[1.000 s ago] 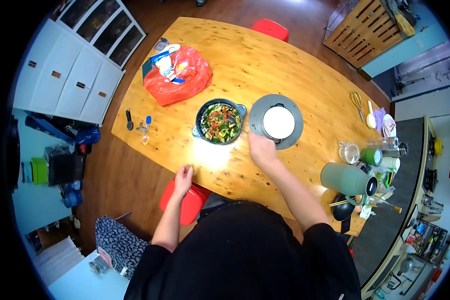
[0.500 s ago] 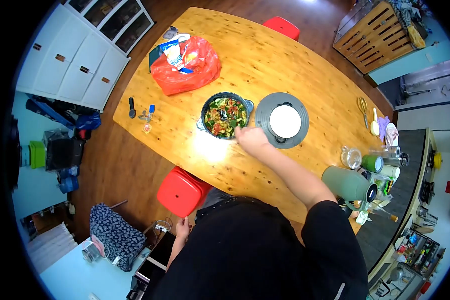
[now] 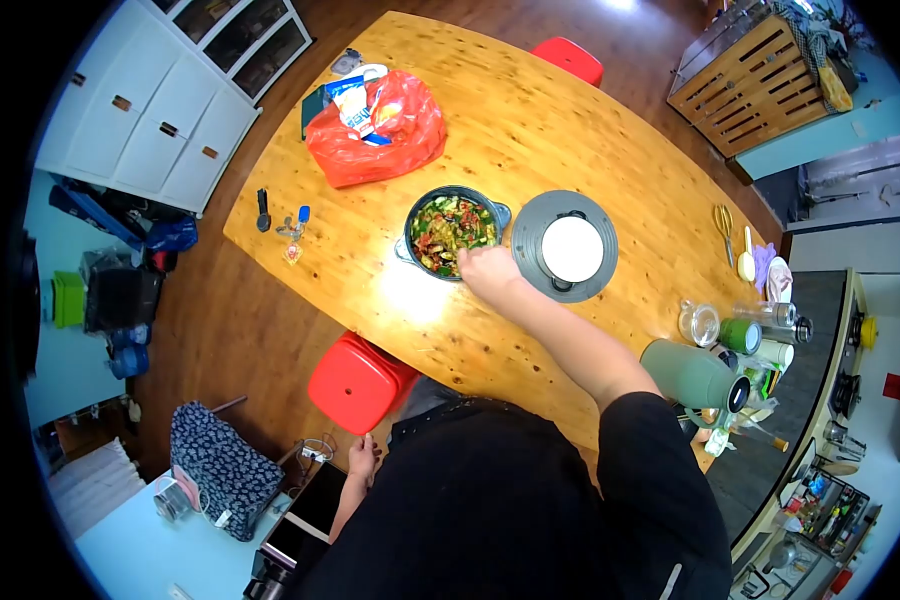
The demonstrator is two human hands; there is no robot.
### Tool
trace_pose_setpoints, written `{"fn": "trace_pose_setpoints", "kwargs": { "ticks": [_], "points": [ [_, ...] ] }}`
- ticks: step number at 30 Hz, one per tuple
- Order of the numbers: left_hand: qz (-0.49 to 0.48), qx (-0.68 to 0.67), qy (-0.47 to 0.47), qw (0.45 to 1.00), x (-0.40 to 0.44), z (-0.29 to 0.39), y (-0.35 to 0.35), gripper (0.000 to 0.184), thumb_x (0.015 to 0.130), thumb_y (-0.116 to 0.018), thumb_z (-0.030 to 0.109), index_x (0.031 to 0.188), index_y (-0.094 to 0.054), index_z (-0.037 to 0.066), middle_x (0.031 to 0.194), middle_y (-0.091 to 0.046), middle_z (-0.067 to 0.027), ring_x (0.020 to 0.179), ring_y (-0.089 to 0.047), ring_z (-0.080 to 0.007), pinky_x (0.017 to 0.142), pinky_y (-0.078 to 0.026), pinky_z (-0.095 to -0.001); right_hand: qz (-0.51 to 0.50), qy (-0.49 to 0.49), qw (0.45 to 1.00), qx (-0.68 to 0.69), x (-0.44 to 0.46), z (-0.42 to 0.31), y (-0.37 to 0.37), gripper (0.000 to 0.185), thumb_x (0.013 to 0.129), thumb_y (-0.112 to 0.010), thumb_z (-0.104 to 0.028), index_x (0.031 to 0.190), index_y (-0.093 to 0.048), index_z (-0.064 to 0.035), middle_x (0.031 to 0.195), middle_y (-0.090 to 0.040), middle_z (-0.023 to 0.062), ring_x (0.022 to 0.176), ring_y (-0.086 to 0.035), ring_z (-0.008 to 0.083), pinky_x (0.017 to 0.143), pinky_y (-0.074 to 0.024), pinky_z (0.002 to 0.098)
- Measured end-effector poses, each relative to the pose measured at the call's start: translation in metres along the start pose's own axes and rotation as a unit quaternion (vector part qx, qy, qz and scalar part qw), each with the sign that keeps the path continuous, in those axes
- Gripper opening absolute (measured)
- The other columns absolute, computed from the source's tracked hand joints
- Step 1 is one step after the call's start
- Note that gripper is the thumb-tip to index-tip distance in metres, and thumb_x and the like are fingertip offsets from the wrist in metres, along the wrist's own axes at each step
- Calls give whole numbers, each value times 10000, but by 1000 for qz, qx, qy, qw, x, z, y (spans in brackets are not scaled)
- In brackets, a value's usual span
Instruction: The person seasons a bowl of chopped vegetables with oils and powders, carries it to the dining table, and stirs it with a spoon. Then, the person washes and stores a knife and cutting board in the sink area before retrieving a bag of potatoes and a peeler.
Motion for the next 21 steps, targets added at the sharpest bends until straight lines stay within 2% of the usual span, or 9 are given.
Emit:
{"fn": "trace_pose_setpoints", "kwargs": {
  "ticks": [2,3,6,12,13,16,21],
  "points": [
    [4,-17,-5,1000,-6,12,-4,358,1072,-526,375,953,-586,42,829,-616,-49,668,-600,-149,591,-479,-311,7,-3,1000,-22,15,7,0,198,877,-573,-115,1042,-622,-17,788,-700,80,720,-722,251,558,-556,387],
    [7,-26,-6,1000,-8,13,-5,357,1072,-525,376,957,-586,44,835,-618,-49,669,-603,-150,595,-480,-310,-22,-2,999,-23,22,14,3,223,892,-566,-121,1072,-634,-10,805,-706,80,722,-720,249,559,-554,382],
    [6,-18,-3,1000,-10,8,-7,360,1074,-520,379,955,-587,46,835,-623,-52,675,-611,-157,604,-482,-308,-15,-11,998,-55,23,32,13,151,905,-556,-120,1007,-634,-42,810,-728,54,741,-732,225,580,-552,372],
    [-7,13,13,1000,0,-27,-2,373,1071,-524,381,944,-588,37,830,-627,-59,675,-615,-169,606,-488,-318,-97,-68,993,-5,-10,44,4,173,918,-544,-123,1023,-632,-18,825,-750,119,750,-750,283,616,-583,416],
    [-5,20,14,1000,2,-31,-1,377,1071,-526,382,937,-587,34,821,-623,-59,672,-613,-169,603,-488,-319,-81,-83,993,24,-17,40,8,176,912,-525,-98,1020,-629,-5,787,-736,139,724,-738,319,620,-582,430],
    [-1,32,17,999,4,-33,1,388,1069,-530,383,919,-586,30,800,-613,-58,663,-607,-169,593,-485,-321,-90,-84,991,46,-29,25,1,163,916,-515,-94,995,-631,-11,763,-727,156,706,-737,322,616,-584,441],
    [-13,-4,31,999,12,-18,1,374,1069,-533,378,932,-594,35,818,-606,-45,671,-605,-156,584,-476,-316,-18,-69,994,82,-28,22,26,116,865,-548,-74,942,-620,-25,746,-705,177,706,-727,337,602,-576,452]
  ]
}}
Point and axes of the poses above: each hand's wrist, its own x-axis towards the middle knuckle, its own y-axis out of the back of the hand, z = x × y, the point moved 6 cm from there along x, towards the middle knuckle
